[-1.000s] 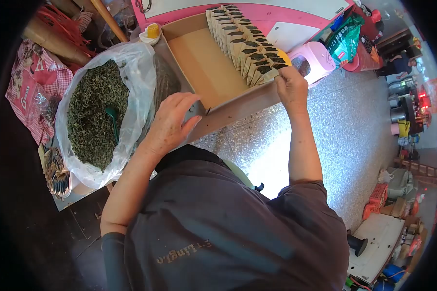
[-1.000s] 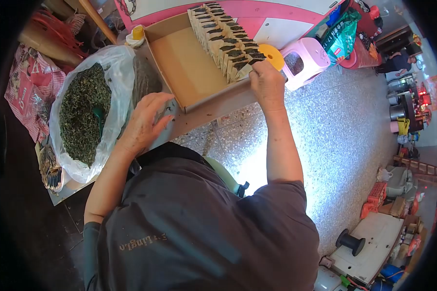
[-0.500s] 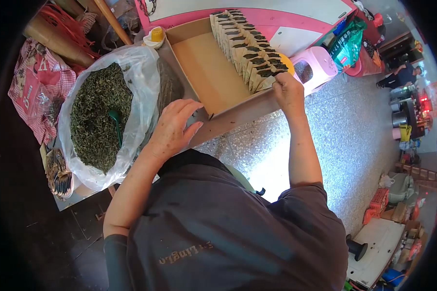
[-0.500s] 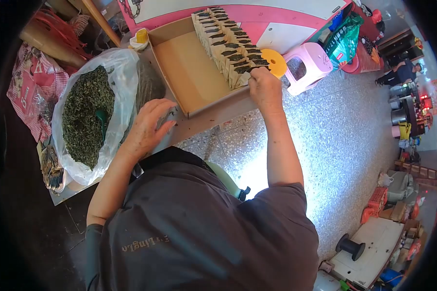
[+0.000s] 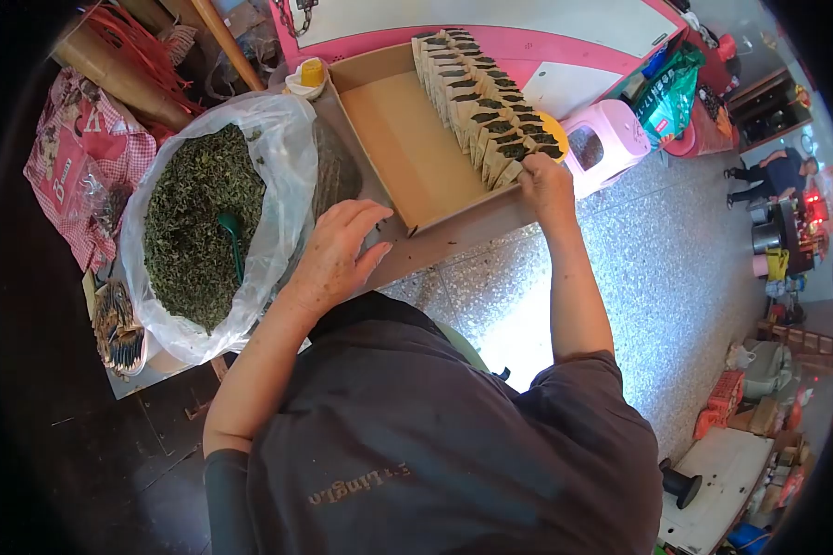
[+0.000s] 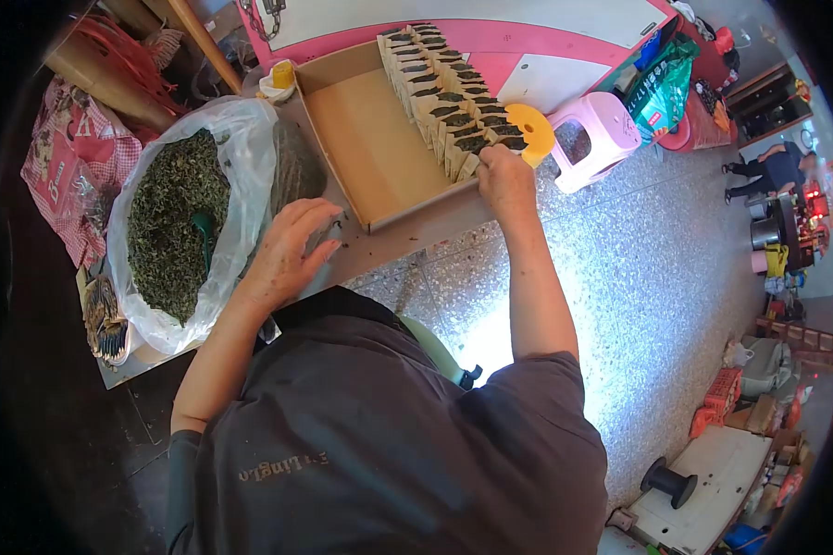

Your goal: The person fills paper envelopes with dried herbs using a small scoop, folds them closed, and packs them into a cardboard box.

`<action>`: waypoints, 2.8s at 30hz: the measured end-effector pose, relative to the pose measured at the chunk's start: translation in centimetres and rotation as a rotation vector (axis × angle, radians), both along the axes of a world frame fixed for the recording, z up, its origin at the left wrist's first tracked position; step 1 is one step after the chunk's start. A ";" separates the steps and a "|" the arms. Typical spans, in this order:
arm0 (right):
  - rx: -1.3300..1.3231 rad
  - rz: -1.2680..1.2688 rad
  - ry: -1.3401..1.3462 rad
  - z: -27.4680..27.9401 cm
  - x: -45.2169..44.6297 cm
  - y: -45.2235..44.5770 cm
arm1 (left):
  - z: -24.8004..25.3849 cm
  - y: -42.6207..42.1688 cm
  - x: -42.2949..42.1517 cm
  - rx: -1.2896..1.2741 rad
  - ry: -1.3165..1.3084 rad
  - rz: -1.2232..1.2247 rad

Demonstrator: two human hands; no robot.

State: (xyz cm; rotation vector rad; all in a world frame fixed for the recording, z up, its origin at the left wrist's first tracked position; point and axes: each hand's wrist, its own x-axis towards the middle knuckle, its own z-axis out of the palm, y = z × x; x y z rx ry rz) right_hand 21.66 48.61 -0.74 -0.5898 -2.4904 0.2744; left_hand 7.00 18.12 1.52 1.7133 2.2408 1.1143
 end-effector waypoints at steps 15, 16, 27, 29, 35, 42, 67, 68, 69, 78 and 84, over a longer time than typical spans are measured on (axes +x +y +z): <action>0.018 -0.004 0.115 3.3 -1.7 -2.5 | 0.3 -2.0 0.4 0.065 -0.028 0.040; 0.015 0.040 0.163 3.4 -2.8 -2.6 | 0.4 -1.9 0.5 0.061 -0.013 0.031; 0.278 -0.143 -0.221 1.6 -10.3 -1.1 | 0.2 -3.2 0.2 0.018 -0.048 0.082; 0.278 -0.088 -0.149 1.2 -10.1 -0.8 | 0.0 -3.1 0.1 0.017 -0.048 0.086; 0.292 -0.070 -0.192 0.4 -10.3 0.0 | 0.0 -2.9 0.2 0.023 -0.028 0.073; 0.336 -0.066 -0.128 1.4 -10.1 -1.2 | 0.2 -3.5 0.3 0.045 -0.054 0.076; -0.493 0.126 -0.225 -9.9 -17.9 3.3 | 0.3 -5.3 1.2 0.098 -0.026 0.065; -0.499 0.184 -0.210 -7.1 -16.9 1.1 | 0.3 -5.5 1.1 0.112 -0.009 0.060; -0.642 0.231 -0.197 -9.9 -17.8 3.7 | 0.0 -5.7 1.0 0.085 -0.021 0.041; -0.373 0.378 0.079 -5.5 -16.0 2.1 | 3.1 -17.3 0.2 0.414 0.270 0.586; -0.479 0.388 0.258 -3.3 -13.8 -2.8 | 1.4 -28.9 -2.5 0.205 0.407 1.232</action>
